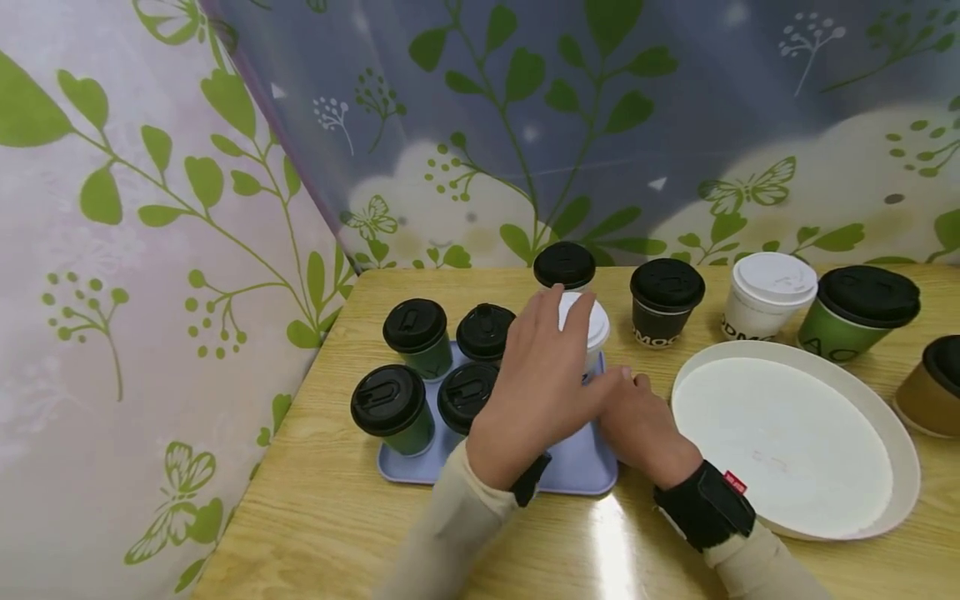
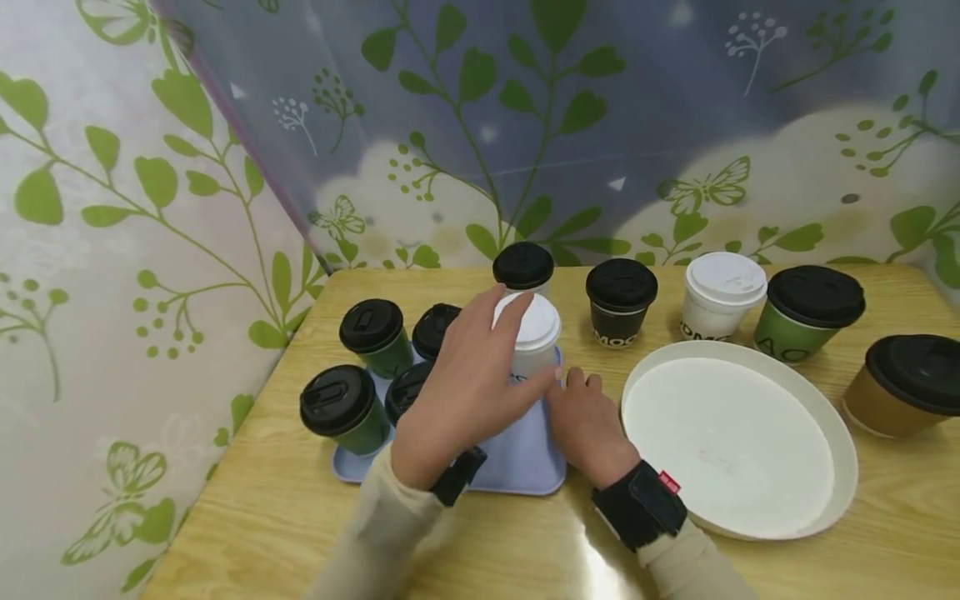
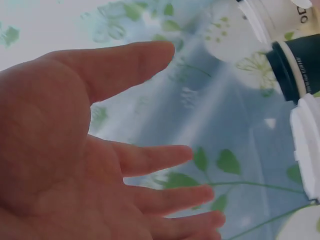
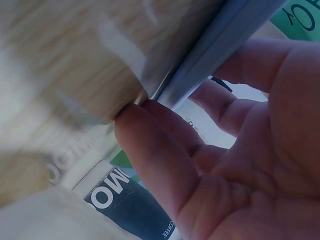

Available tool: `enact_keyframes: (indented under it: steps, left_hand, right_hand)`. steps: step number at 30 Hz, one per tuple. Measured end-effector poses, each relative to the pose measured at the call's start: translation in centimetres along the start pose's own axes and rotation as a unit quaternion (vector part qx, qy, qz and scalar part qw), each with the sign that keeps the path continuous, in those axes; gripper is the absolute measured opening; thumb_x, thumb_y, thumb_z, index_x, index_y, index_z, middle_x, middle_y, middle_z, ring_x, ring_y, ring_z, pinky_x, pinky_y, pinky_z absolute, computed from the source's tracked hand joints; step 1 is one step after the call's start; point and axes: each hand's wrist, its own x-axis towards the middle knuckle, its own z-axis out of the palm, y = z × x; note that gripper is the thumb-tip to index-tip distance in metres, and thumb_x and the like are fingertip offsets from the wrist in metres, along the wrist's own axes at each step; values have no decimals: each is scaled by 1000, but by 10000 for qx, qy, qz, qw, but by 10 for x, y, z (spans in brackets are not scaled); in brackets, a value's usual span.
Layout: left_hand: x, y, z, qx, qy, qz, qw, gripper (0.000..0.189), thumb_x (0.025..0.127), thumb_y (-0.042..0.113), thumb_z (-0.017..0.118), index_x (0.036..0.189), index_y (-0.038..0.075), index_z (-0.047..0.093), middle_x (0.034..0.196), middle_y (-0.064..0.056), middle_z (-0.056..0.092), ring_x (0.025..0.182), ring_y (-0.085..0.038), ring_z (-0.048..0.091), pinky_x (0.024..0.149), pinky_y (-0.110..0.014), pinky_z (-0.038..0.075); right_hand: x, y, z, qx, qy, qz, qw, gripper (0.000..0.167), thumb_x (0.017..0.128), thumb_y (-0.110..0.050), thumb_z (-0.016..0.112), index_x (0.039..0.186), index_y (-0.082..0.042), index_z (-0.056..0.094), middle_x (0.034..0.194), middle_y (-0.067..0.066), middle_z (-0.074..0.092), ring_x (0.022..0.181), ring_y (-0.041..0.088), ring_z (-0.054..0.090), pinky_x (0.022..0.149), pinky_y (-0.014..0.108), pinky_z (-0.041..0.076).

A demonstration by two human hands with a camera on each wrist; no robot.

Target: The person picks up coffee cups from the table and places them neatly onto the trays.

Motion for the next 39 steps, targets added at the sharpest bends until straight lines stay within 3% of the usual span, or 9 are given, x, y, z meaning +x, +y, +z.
enact_keyframes:
  steps: [3, 7, 12, 17, 20, 23, 28, 33, 39]
  left_hand:
    - [-23, -4, -12, 371, 237, 513, 9977, 77, 95, 49, 73, 152, 6, 46, 156, -23, 40, 146, -40, 37, 114, -54, 36]
    - [-46, -14, -29, 744, 340, 1015, 9915, 76, 93, 51, 75, 148, 6, 51, 152, -24, 44, 142, -41, 42, 113, -55, 37]
    - [-45, -33, -56, 952, 306, 1117, 9887, 78, 91, 49, 78, 149, 6, 50, 151, -26, 45, 141, -44, 43, 113, -58, 37]
    - [-11, -57, -68, 1320, 18, 923, 9869, 75, 93, 46, 76, 147, 1, 50, 147, -27, 48, 135, -42, 48, 107, -56, 43]
    - [15, -68, -63, 1596, -341, 800, 9833, 75, 95, 46, 74, 147, -1, 49, 144, -27, 50, 127, -40, 54, 100, -53, 48]
    - [40, -75, -54, 1636, -923, 540, 9807, 76, 97, 49, 70, 149, -1, 48, 145, -25, 50, 126, -39, 56, 99, -50, 50]
    - [78, -74, -39, 1585, -1665, 43, 9732, 76, 98, 55, 64, 150, 3, 46, 145, -21, 49, 128, -39, 52, 103, -52, 46]
    - [112, -69, -30, 1372, -1889, -217, 9721, 82, 100, 57, 59, 158, 6, 35, 152, -21, 42, 135, -39, 46, 105, -52, 45]
    - [147, -70, -18, 979, -2269, -678, 9666, 94, 100, 60, 57, 166, 9, 13, 167, -22, 18, 150, -41, 29, 113, -51, 39]
  right_hand:
    - [0, -1, 0, -150, 114, -138, 9997, 22, 104, -9, 55, 123, 1, 61, 110, 29, 55, 93, 45, 55, 63, 53, 54]
    - [-1, -1, 0, -246, 183, -147, 9994, 19, 104, -10, 57, 119, 0, 61, 107, 28, 55, 91, 42, 55, 62, 51, 53]
    - [-2, -3, -2, -228, 160, 1, 9996, 17, 104, -8, 54, 118, 0, 59, 104, 25, 53, 88, 41, 54, 60, 49, 51]
    - [-3, -4, -4, -208, 45, 79, 9997, 19, 104, -8, 54, 121, 0, 58, 104, 25, 52, 89, 40, 52, 60, 47, 50]
    - [-3, -4, -4, -208, 27, 68, 9998, 19, 104, -8, 54, 121, 0, 58, 102, 24, 52, 88, 39, 51, 59, 46, 49]
    - [-3, -5, -2, -208, 53, 34, 9998, 19, 104, -8, 55, 120, 0, 58, 102, 24, 51, 88, 39, 51, 59, 46, 49]
    - [-2, -3, 1, -204, 84, 5, 9998, 19, 104, -9, 56, 121, 0, 58, 102, 23, 51, 88, 40, 51, 59, 46, 49]
    - [-1, -2, 2, -225, 97, 7, 9997, 18, 104, -9, 55, 120, -1, 58, 103, 23, 52, 88, 39, 51, 58, 45, 49]
    - [-1, -2, 1, -243, 50, 12, 9997, 19, 104, -9, 55, 121, -1, 57, 104, 24, 52, 89, 40, 52, 60, 46, 50]
